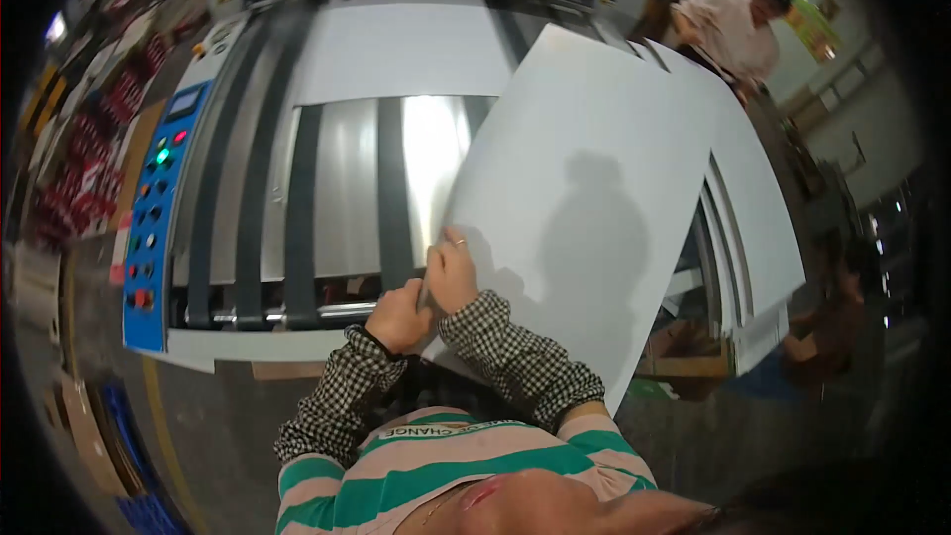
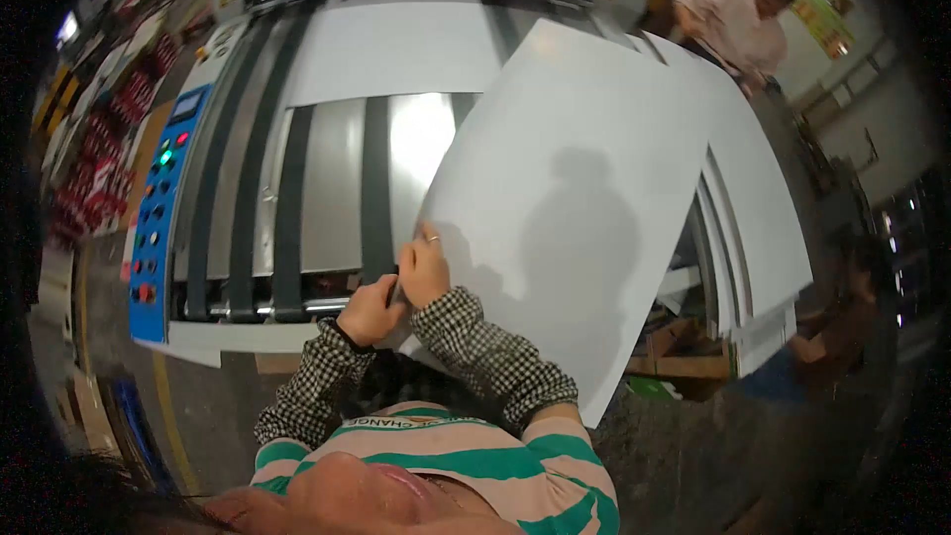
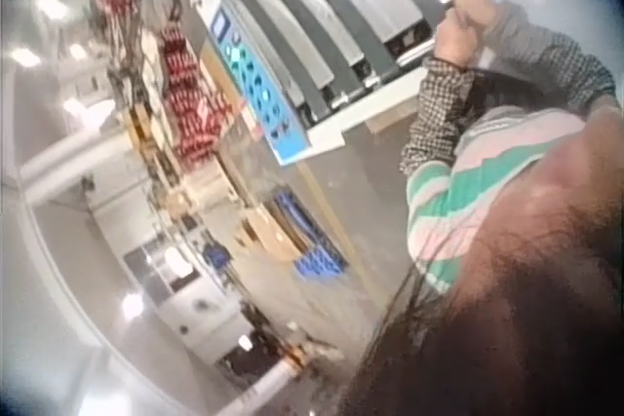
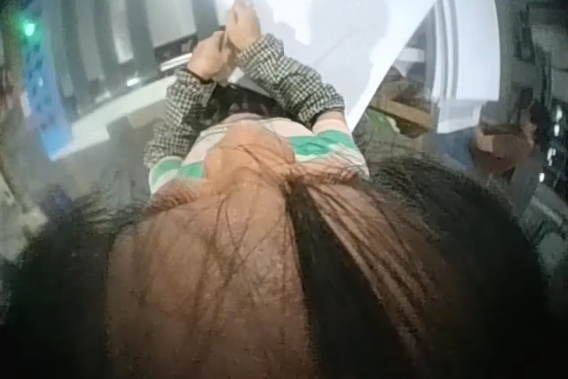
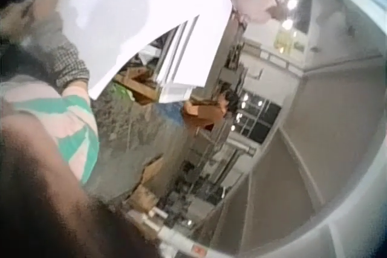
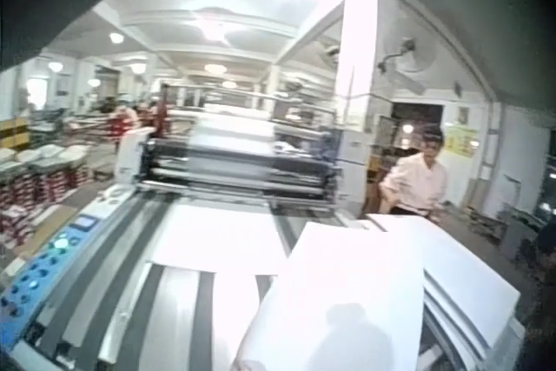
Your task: Manually feeding white paper sheets into a processing or laminating machine in an industrial setting.
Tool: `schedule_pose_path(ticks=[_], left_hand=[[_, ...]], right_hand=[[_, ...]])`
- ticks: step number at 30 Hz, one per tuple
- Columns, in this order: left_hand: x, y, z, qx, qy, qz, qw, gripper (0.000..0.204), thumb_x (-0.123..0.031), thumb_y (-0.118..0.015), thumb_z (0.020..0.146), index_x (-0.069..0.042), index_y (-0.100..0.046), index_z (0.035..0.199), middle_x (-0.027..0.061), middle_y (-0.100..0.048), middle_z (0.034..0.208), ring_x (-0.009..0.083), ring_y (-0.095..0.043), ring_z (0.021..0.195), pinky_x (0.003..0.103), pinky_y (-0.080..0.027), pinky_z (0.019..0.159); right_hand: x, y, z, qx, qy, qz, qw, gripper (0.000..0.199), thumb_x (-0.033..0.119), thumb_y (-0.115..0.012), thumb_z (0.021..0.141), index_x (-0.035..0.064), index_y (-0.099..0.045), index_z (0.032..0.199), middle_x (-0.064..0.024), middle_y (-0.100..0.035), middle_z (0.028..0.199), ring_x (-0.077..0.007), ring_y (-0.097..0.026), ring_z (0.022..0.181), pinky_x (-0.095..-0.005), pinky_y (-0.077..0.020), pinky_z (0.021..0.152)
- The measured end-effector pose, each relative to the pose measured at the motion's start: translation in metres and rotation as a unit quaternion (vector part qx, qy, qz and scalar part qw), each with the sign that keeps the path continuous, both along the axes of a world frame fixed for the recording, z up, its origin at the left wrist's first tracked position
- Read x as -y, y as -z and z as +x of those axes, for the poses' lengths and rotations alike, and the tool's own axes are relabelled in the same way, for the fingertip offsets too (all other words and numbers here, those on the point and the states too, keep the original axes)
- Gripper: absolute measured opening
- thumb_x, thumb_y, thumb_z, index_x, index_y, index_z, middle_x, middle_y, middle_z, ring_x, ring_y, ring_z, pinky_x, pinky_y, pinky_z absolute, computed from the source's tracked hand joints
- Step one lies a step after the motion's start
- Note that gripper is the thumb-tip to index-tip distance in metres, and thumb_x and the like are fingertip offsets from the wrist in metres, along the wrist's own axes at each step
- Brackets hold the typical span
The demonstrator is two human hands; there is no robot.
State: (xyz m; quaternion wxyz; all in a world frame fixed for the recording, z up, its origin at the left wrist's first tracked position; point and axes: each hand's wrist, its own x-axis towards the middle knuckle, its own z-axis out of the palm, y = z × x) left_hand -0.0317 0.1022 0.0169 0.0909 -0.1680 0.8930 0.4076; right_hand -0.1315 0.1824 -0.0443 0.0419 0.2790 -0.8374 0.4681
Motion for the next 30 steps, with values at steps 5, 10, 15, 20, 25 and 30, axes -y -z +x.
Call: schedule_pose_path(ticks=[5, 10, 15, 20, 25, 30], left_hand=[[0.061, 0.039, 0.073, -0.127, -0.173, 0.211, 0.954, 0.027, -0.011, -0.048, 0.074, 0.005, -0.053, 0.096, 0.0163, -0.060, 0.083, 0.0236, -0.057, 0.076, 0.031, -0.044, 0.068], [0.079, 0.034, 0.135, -0.034, -0.220, 0.297, 0.928, 0.028, -0.015, -0.051, 0.077, 0.005, -0.054, 0.097, 0.0089, -0.060, 0.084, 0.0145, -0.055, 0.076, 0.026, -0.043, 0.066], [0.101, 0.040, 0.177, 0.049, -0.217, 0.272, 0.936, 0.029, -0.018, -0.057, 0.077, 0.006, -0.055, 0.094, 0.0084, -0.059, 0.074, 0.0126, -0.056, 0.069, 0.024, -0.045, 0.060], [0.138, 0.020, 0.198, -0.100, -0.470, 0.184, 0.857, 0.018, -0.014, -0.052, 0.081, 0.003, -0.053, 0.087, 0.0045, -0.055, 0.064, 0.0092, -0.052, 0.053, 0.020, -0.042, 0.045], [0.183, 0.016, 0.191, -0.160, -0.484, 0.087, 0.856, 0.018, -0.013, -0.052, 0.081, 0.004, -0.054, 0.085, 0.0041, -0.055, 0.062, 0.0084, -0.050, 0.050, 0.021, -0.040, 0.044], [0.242, 0.012, 0.183, -0.131, -0.508, -0.131, 0.841, 0.023, -0.017, -0.057, 0.076, 0.005, -0.055, 0.084, 0.0094, -0.055, 0.062, 0.0140, -0.053, 0.055, 0.030, -0.042, 0.052]], right_hand=[[-0.017, 0.021, -0.027, 0.000, -0.078, 0.040, 0.996, 0.018, 0.017, -0.052, 0.077, -0.0007, -0.057, 0.075, -0.0202, -0.057, 0.086, -0.0337, -0.052, 0.082, -0.0418, -0.0397, 0.076], [-0.051, 0.000, -0.043, -0.025, 0.120, 0.332, 0.935, 0.048, 0.037, -0.050, 0.078, 0.0093, -0.045, 0.117, -0.0201, -0.030, 0.127, -0.0348, -0.021, 0.120, -0.0494, -0.0122, 0.098], [-0.054, 0.002, -0.030, 0.016, 0.064, 0.362, 0.930, 0.057, 0.042, -0.047, 0.079, 0.0129, -0.035, 0.126, -0.0212, -0.016, 0.135, -0.0379, -0.008, 0.125, -0.0522, -0.0034, 0.099], [-0.044, 0.004, -0.023, 0.019, 0.046, 0.367, 0.929, 0.056, 0.042, -0.048, 0.078, 0.0142, -0.035, 0.126, -0.0202, -0.015, 0.135, -0.0370, -0.007, 0.125, -0.0512, -0.0025, 0.099], [-0.023, 0.005, -0.031, 0.010, 0.033, 0.367, 0.930, 0.057, 0.043, -0.048, 0.079, 0.0139, -0.035, 0.126, -0.0214, -0.016, 0.135, -0.0385, -0.008, 0.124, -0.0531, -0.0033, 0.099], [0.000, 0.006, -0.060, 0.001, 0.022, 0.366, 0.930, 0.055, 0.043, -0.047, 0.079, 0.0161, -0.036, 0.126, -0.0212, -0.016, 0.135, -0.0384, -0.008, 0.125, -0.0526, -0.0021, 0.099]])
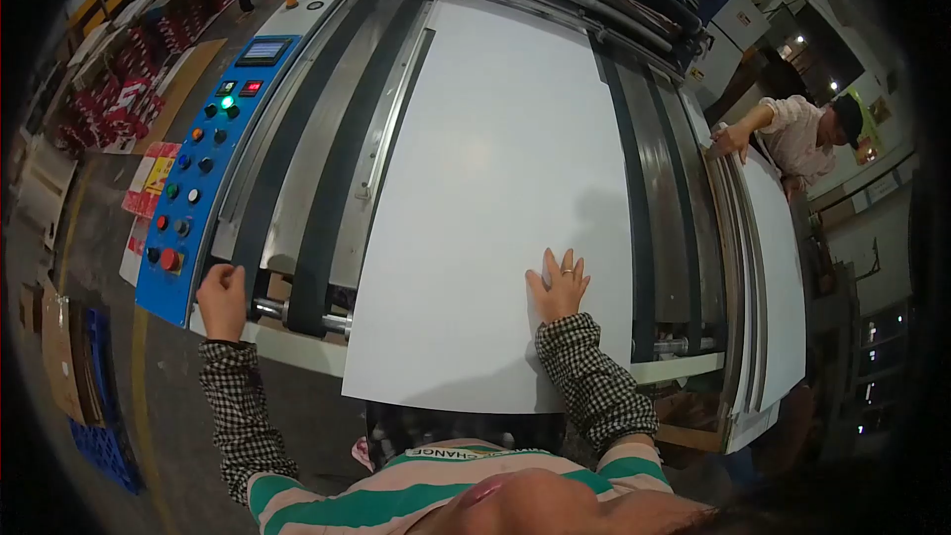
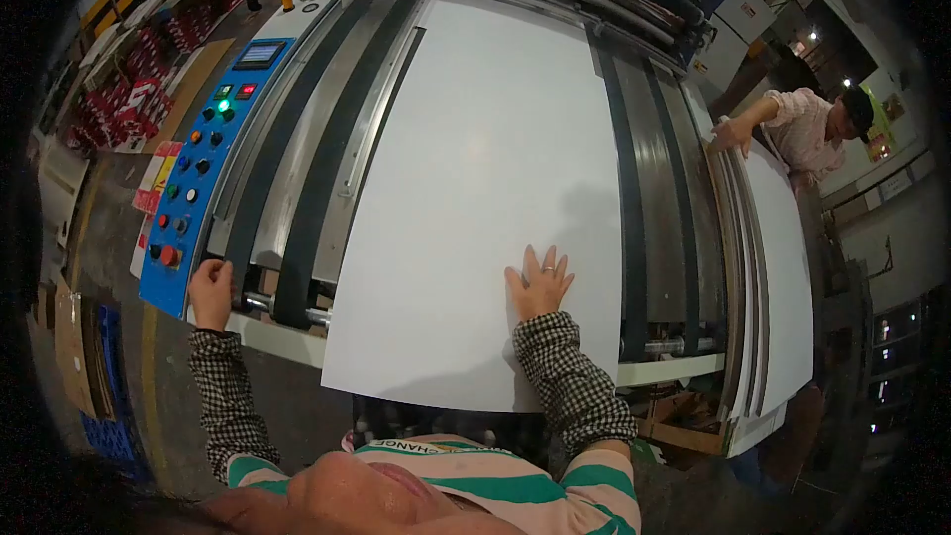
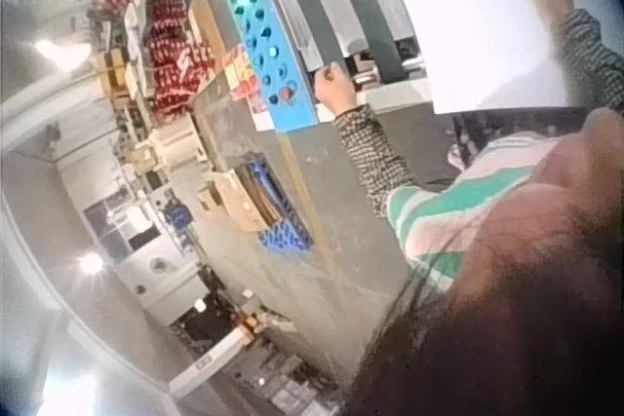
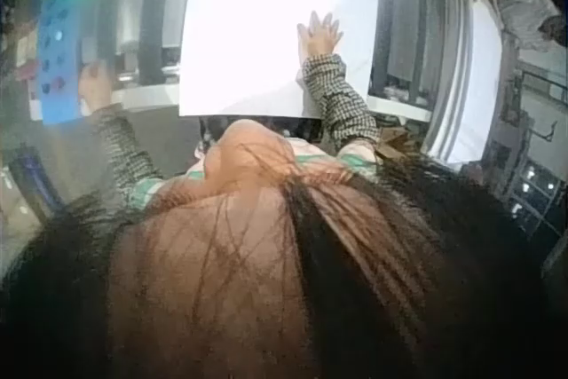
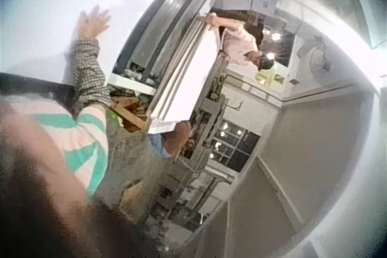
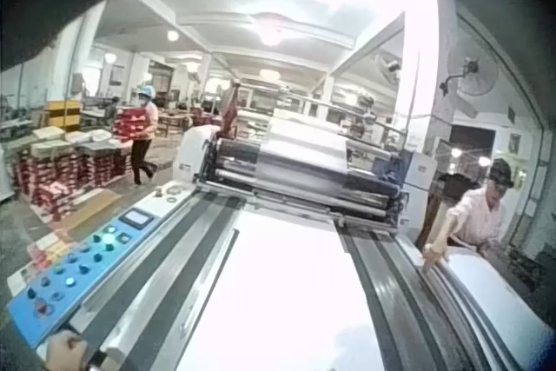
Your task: Manually feeding white paper sheets into a processing or laminating machine in an industrial setting.
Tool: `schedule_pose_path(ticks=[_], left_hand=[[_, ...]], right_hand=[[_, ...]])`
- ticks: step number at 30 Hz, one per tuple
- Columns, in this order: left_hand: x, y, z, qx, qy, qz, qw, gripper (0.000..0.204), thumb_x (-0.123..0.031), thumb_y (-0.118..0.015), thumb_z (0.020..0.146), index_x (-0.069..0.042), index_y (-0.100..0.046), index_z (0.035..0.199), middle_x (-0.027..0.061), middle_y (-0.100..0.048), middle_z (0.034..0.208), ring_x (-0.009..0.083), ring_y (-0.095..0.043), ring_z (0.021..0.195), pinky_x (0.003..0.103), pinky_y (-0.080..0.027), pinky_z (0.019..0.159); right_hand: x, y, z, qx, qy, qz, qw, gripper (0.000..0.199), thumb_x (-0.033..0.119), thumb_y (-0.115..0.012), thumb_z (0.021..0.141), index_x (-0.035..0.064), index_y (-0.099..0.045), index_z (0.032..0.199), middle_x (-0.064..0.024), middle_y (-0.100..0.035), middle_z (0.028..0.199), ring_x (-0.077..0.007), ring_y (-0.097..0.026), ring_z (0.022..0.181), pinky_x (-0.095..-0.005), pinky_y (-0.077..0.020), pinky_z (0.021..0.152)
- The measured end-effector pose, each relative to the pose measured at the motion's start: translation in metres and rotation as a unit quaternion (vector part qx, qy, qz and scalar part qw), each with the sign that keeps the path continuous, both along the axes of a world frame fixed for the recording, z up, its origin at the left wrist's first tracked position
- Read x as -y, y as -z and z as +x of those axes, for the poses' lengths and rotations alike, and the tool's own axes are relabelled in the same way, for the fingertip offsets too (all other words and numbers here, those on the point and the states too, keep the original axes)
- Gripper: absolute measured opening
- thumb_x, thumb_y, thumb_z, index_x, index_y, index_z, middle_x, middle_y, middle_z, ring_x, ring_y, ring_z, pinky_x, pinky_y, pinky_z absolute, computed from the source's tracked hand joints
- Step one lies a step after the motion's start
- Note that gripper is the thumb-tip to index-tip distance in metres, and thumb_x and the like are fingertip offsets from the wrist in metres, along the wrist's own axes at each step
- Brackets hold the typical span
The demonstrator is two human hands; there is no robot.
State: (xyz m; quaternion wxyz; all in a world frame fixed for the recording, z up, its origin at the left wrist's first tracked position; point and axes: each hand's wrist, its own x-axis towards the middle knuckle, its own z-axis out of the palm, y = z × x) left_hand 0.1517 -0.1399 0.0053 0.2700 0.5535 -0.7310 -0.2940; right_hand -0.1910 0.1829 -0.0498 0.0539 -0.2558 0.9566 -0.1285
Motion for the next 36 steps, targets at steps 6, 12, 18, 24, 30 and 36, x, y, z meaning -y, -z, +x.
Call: schedule_pose_path(ticks=[6, 12, 18, 24, 30, 36], left_hand=[[0.067, -0.003, 0.002, 0.226, -0.103, -0.204, 0.947, 0.030, -0.020, -0.057, 0.077, 0.004, -0.054, 0.094, 0.0172, -0.056, 0.087, 0.0303, -0.053, 0.081, 0.038, -0.044, 0.068], [0.128, 0.002, 0.000, 0.350, -0.202, -0.046, 0.913, 0.038, -0.029, -0.051, 0.081, 0.004, -0.050, 0.102, 0.0205, -0.054, 0.092, 0.0325, -0.051, 0.086, 0.044, -0.043, 0.074], [0.147, 0.005, 0.009, 0.340, -0.201, -0.021, 0.919, 0.033, -0.025, -0.049, 0.082, 0.006, -0.050, 0.092, 0.0243, -0.054, 0.087, 0.0365, -0.052, 0.078, 0.046, -0.043, 0.066], [0.162, 0.022, 0.002, 0.406, -0.180, -0.073, 0.893, 0.022, -0.011, -0.045, 0.076, 0.002, -0.051, 0.093, 0.0241, -0.054, 0.090, 0.0375, -0.052, 0.085, 0.044, -0.043, 0.069], [0.148, 0.007, 0.003, 0.588, -0.055, -0.137, 0.795, 0.037, -0.030, -0.055, 0.072, 0.003, -0.057, 0.089, 0.0192, -0.059, 0.081, 0.0323, -0.056, 0.073, 0.038, -0.046, 0.063], [0.144, 0.041, 0.119, 0.083, 0.075, -0.448, 0.887, 0.046, -0.040, -0.058, 0.071, 0.003, -0.060, 0.087, 0.0178, -0.060, 0.084, 0.0288, -0.058, 0.078, 0.038, -0.045, 0.072]], right_hand=[[0.027, -0.001, -0.025, 0.001, -0.013, 0.011, 1.000, 0.056, 0.043, -0.047, 0.078, 0.0163, -0.035, 0.126, -0.0210, -0.017, 0.134, -0.0386, -0.008, 0.125, -0.0522, -0.0020, 0.099], [0.054, -0.001, -0.060, -0.008, -0.020, 0.017, 1.000, 0.058, 0.045, -0.046, 0.078, 0.0157, -0.034, 0.127, -0.0216, -0.018, 0.134, -0.0391, -0.008, 0.125, -0.0526, -0.0024, 0.099], [0.087, -0.004, -0.099, -0.003, -0.018, 0.031, 0.999, 0.058, 0.045, -0.045, 0.078, 0.0153, -0.034, 0.127, -0.0222, -0.017, 0.134, -0.0403, -0.008, 0.124, -0.0535, -0.0032, 0.098], [0.103, 0.000, -0.151, -0.031, -0.060, -0.136, 0.988, 0.042, 0.034, -0.051, 0.077, 0.0088, -0.051, 0.110, -0.0194, -0.036, 0.125, -0.0355, -0.024, 0.119, -0.0484, -0.0146, 0.098], [0.009, 0.010, -0.207, -0.259, -0.105, -0.155, 0.947, 0.020, 0.020, -0.054, 0.072, 0.0028, -0.059, 0.082, -0.0169, -0.055, 0.098, -0.0318, -0.048, 0.097, -0.0439, -0.0328, 0.086], [-0.272, -0.066, -0.274, -0.439, 0.285, 0.030, 0.852, 0.026, 0.025, -0.058, 0.066, 0.0007, -0.058, 0.077, -0.0176, -0.057, 0.074, -0.0298, -0.055, 0.072, -0.0390, -0.0441, 0.062]])
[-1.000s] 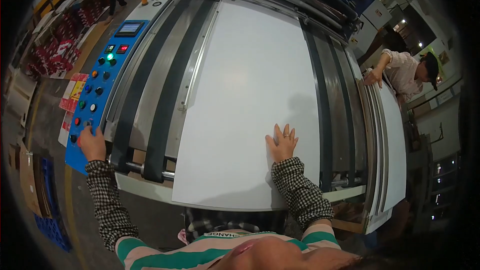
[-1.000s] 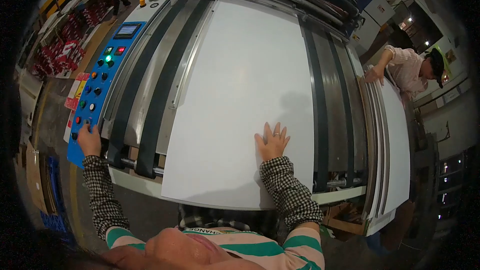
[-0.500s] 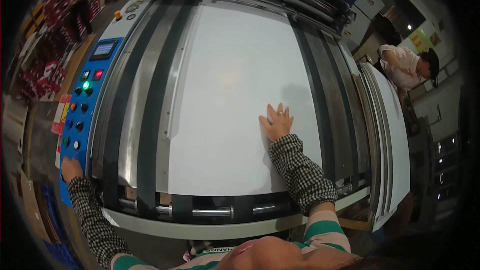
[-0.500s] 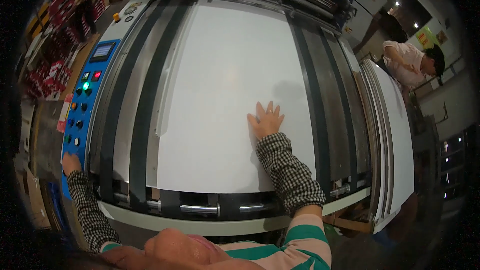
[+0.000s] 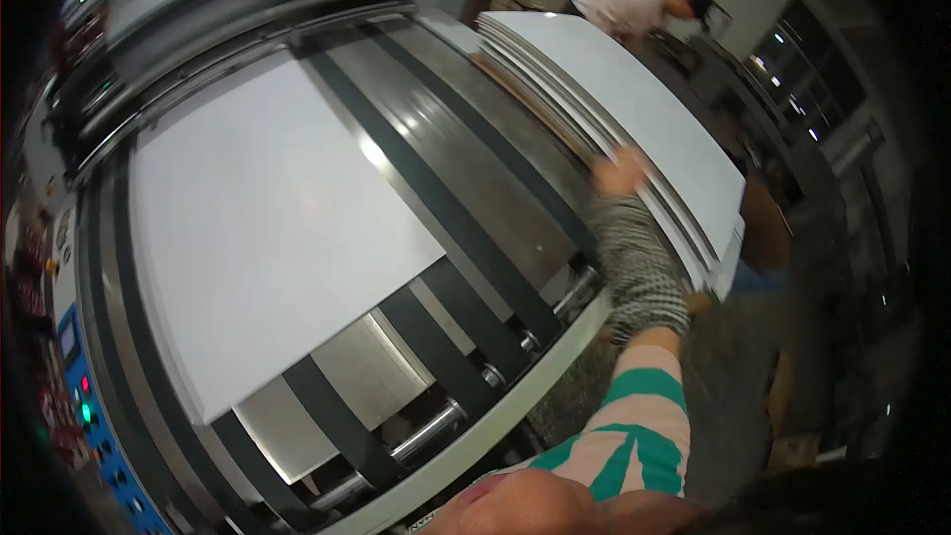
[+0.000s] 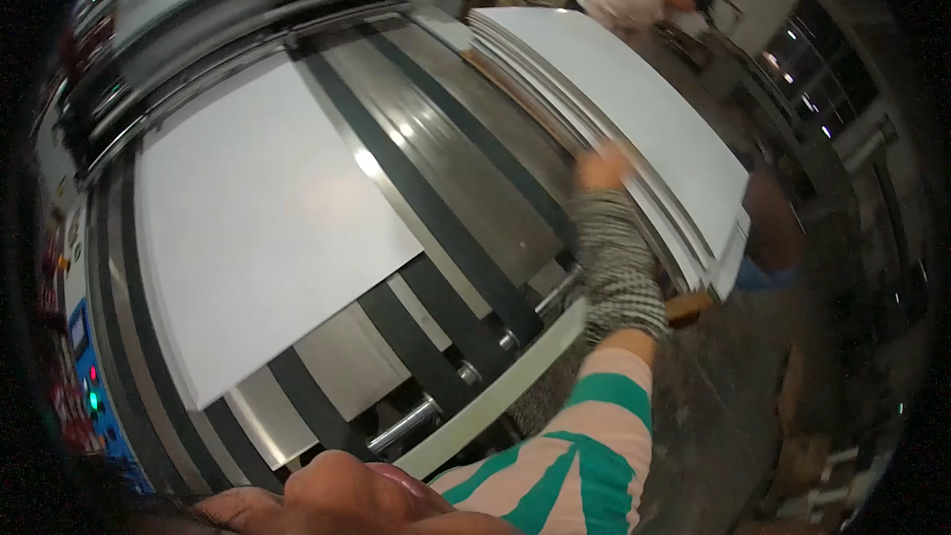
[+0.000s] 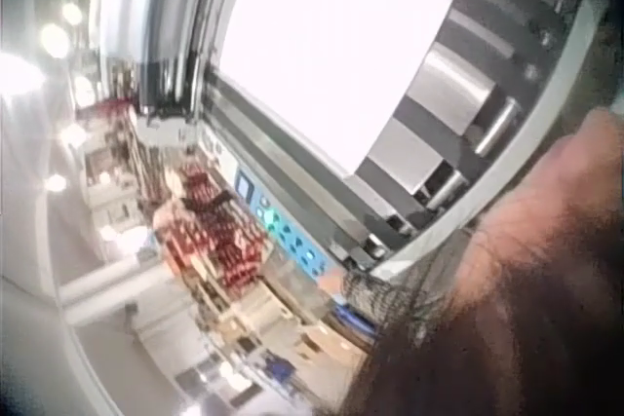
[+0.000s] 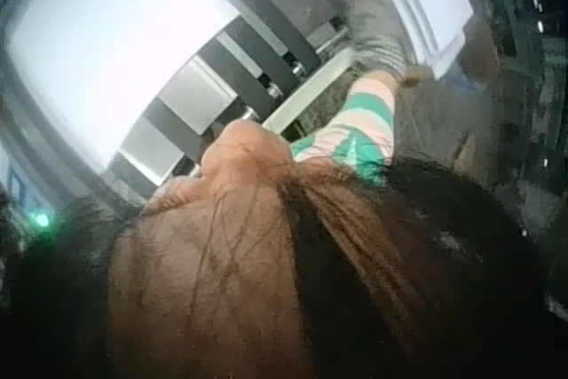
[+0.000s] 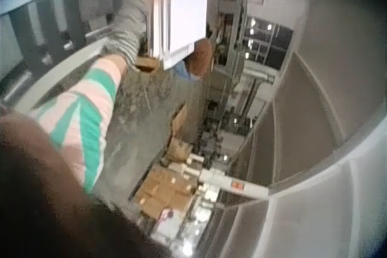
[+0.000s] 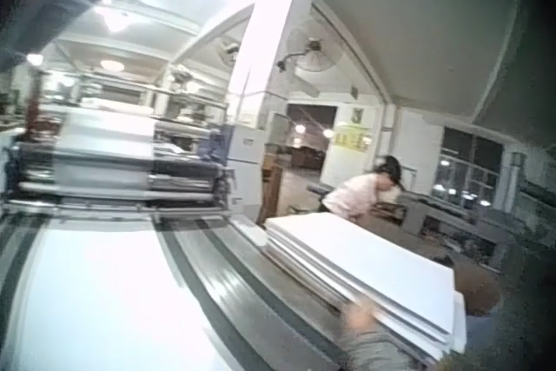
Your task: Manually feeding white paper sheets into a processing or laminating machine in an industrial setting.
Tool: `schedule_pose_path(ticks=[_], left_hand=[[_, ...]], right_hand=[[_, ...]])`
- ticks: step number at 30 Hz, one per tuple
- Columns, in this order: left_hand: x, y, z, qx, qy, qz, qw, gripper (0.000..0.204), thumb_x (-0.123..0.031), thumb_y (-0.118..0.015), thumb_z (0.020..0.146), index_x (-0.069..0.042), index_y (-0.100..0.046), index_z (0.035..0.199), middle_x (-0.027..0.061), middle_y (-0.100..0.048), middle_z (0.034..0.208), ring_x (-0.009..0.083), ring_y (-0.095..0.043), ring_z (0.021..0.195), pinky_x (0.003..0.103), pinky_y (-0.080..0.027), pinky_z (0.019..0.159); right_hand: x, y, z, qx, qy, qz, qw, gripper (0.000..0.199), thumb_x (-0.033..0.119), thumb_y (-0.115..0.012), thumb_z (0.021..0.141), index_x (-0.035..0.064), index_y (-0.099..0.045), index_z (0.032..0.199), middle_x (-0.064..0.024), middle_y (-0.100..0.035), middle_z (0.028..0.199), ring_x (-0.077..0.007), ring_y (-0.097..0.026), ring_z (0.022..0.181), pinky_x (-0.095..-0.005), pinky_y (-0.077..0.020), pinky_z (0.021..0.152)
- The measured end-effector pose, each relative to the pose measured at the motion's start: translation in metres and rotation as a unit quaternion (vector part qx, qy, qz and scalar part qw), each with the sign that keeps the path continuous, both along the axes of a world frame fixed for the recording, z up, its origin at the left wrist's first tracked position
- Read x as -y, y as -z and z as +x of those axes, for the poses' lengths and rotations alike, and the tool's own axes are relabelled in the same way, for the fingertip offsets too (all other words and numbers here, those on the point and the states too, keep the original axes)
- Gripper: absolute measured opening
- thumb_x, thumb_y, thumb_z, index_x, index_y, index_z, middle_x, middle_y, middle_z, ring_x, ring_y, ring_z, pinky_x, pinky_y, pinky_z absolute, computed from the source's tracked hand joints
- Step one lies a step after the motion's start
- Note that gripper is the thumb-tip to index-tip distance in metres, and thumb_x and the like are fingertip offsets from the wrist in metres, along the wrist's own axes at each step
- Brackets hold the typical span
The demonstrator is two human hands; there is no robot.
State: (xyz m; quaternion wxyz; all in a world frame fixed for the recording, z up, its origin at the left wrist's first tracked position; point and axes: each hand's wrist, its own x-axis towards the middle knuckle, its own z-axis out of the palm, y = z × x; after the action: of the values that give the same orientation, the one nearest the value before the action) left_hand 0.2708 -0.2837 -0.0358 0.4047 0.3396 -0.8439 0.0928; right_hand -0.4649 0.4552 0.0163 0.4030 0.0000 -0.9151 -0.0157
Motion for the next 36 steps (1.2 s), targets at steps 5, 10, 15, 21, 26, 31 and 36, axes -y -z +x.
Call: schedule_pose_path(ticks=[5, 10, 15, 21, 26, 31, 36], left_hand=[[-0.114, -0.082, -0.234, -0.067, -0.189, 0.334, 0.921, 0.028, -0.024, -0.054, 0.075, 0.002, -0.055, 0.084, 0.0204, -0.057, 0.081, 0.0321, -0.055, 0.072, 0.039, -0.045, 0.064], [-0.152, -0.062, -0.269, 0.106, -0.073, 0.230, 0.965, 0.021, -0.017, -0.048, 0.072, 0.000, -0.053, 0.082, 0.0225, -0.050, 0.085, 0.0387, -0.050, 0.082, 0.045, -0.042, 0.070], [-0.266, -0.044, -0.313, 0.058, 0.127, 0.370, 0.919, 0.021, -0.018, -0.050, 0.073, 0.000, -0.054, 0.084, 0.0192, -0.053, 0.084, 0.0348, -0.052, 0.082, 0.042, -0.043, 0.072], [-0.419, -0.055, -0.355, 0.238, 0.448, 0.552, 0.662, 0.034, -0.026, -0.051, 0.078, 0.002, -0.053, 0.097, 0.0187, -0.057, 0.093, 0.0304, -0.055, 0.086, 0.037, -0.044, 0.074], [-0.383, 0.011, -0.308, 0.192, 0.335, 0.556, 0.736, 0.024, -0.009, -0.048, 0.072, 0.002, -0.055, 0.091, 0.0198, -0.057, 0.076, 0.0272, -0.057, 0.072, 0.037, -0.044, 0.066], [-0.331, 0.003, -0.233, -0.050, 0.249, 0.712, 0.654, 0.032, -0.011, -0.049, 0.074, 0.005, -0.053, 0.100, 0.0068, -0.058, 0.083, 0.0129, -0.053, 0.071, 0.026, -0.043, 0.065], [-0.324, -0.001, -0.175, -0.119, 0.165, 0.749, 0.631, 0.031, -0.009, -0.048, 0.076, 0.006, -0.051, 0.103, 0.0092, -0.058, 0.090, 0.0146, -0.054, 0.080, 0.026, -0.042, 0.070]], right_hand=[[-0.313, 0.021, 0.025, 0.161, 0.188, -0.022, 0.969, 0.023, 0.021, -0.051, 0.074, 0.0023, -0.059, 0.084, -0.0138, -0.059, 0.076, -0.0300, -0.057, 0.065, -0.0375, -0.0469, 0.059], [-0.235, -0.007, -0.012, 0.285, 0.132, 0.022, 0.949, 0.027, 0.020, -0.049, 0.073, 0.0005, -0.057, 0.089, -0.0198, -0.058, 0.085, -0.0346, -0.056, 0.078, -0.0429, -0.0454, 0.065], [-0.068, -0.012, 0.072, 0.375, -0.001, 0.021, 0.927, 0.024, 0.014, -0.046, 0.071, -0.0027, -0.055, 0.085, -0.0226, -0.056, 0.085, -0.0403, -0.053, 0.080, -0.0440, -0.0431, 0.070], [0.150, 0.101, 0.190, 0.348, -0.265, -0.346, 0.830, 0.029, 0.009, -0.049, 0.067, -0.0066, -0.057, 0.090, -0.0217, -0.050, 0.104, -0.0334, -0.045, 0.101, -0.0370, -0.0361, 0.088], [0.255, 0.074, 0.297, 0.375, -0.464, -0.356, 0.720, 0.021, 0.013, -0.050, 0.076, -0.0032, -0.057, 0.086, -0.0219, -0.053, 0.095, -0.0325, -0.049, 0.091, -0.0359, -0.0386, 0.081], [0.200, 0.096, 0.258, 0.374, -0.405, -0.273, 0.788, 0.030, 0.023, -0.048, 0.080, 0.0036, -0.055, 0.101, -0.0204, -0.046, 0.114, -0.0325, -0.042, 0.106, -0.0412, -0.0308, 0.091], [0.188, 0.066, 0.283, 0.403, -0.225, -0.073, 0.884, 0.047, 0.037, -0.043, 0.081, 0.0128, -0.042, 0.121, -0.0165, -0.024, 0.133, -0.0343, -0.012, 0.125, -0.0535, -0.0056, 0.099]])
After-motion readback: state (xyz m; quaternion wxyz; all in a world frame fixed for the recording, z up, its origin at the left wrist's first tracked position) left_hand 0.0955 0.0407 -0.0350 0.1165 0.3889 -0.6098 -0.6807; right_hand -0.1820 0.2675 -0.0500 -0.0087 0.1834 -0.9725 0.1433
